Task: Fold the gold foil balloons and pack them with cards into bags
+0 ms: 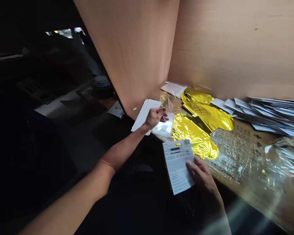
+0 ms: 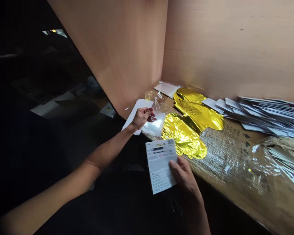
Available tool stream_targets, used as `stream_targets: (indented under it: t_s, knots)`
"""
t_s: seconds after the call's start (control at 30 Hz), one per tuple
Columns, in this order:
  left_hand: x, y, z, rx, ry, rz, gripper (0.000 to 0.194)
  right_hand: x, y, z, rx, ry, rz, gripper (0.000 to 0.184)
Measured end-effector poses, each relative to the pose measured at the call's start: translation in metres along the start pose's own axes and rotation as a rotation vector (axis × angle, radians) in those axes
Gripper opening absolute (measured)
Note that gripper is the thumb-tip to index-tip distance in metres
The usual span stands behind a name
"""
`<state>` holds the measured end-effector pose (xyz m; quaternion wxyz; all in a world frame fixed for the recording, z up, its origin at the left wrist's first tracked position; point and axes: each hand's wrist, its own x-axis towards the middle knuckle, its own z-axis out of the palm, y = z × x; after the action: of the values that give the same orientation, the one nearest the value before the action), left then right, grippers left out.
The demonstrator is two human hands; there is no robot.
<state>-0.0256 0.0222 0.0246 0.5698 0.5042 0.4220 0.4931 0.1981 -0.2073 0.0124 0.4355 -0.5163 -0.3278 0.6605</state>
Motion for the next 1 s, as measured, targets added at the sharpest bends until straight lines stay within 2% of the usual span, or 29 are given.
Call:
stream_targets:
  t_s: [0.07,0.13,0.2,0.27,0.37,0.43,0.53,0.6,0.67,0.77,0.83,0.93,1.0]
  knots:
    - [-0.022,-0.001,0.029,-0.058,-0.155,-0.041,0.071,0.008,-0.008,0.01,-0.004,-0.155,0.017,0.048]
    - [-0.037,0.0,0.044,-0.098,-0.331,-0.147,0.073,0.016,-0.011,0.01,-0.003,-0.209,0.011,0.049]
    - [-0.043,0.002,0.048,-0.125,-0.478,-0.296,0.072,0.019,-0.011,0.002,-0.001,-0.143,0.01,0.051]
    - [-0.043,0.002,0.045,-0.15,-0.552,-0.436,0.07,0.016,-0.009,-0.007,-0.001,-0.017,0.004,0.054]
    - [-0.043,-0.002,0.042,-0.184,-0.577,-0.551,0.067,0.009,-0.004,-0.016,-0.034,0.121,-0.029,0.057]
    - [-0.047,-0.008,0.046,-0.199,-0.592,-0.548,0.065,0.006,0.0,-0.017,-0.086,0.181,-0.079,0.055]
    - [-0.056,-0.02,0.057,-0.243,-0.557,-0.499,0.08,0.005,0.005,-0.016,-0.198,0.27,-0.142,0.052]
    - [-0.06,-0.026,0.063,-0.23,-0.498,-0.502,0.071,0.004,0.007,-0.02,-0.261,0.276,-0.143,0.051]
    - [-0.06,-0.031,0.064,-0.174,-0.491,-0.538,0.059,0.0,0.006,-0.027,-0.246,0.196,-0.11,0.05]
    - [-0.055,-0.034,0.064,-0.097,-0.542,-0.545,0.058,-0.01,0.003,-0.037,-0.097,-0.03,-0.006,0.049]
    - [-0.051,-0.035,0.066,-0.069,-0.492,-0.495,0.057,-0.017,0.003,-0.04,0.0,-0.132,0.062,0.049]
    - [-0.052,-0.036,0.071,-0.077,-0.42,-0.449,0.056,-0.019,0.009,-0.036,0.075,-0.171,0.114,0.047]
    - [-0.056,-0.037,0.074,-0.098,-0.462,-0.463,0.055,-0.016,0.014,-0.032,0.081,-0.175,0.124,0.048]
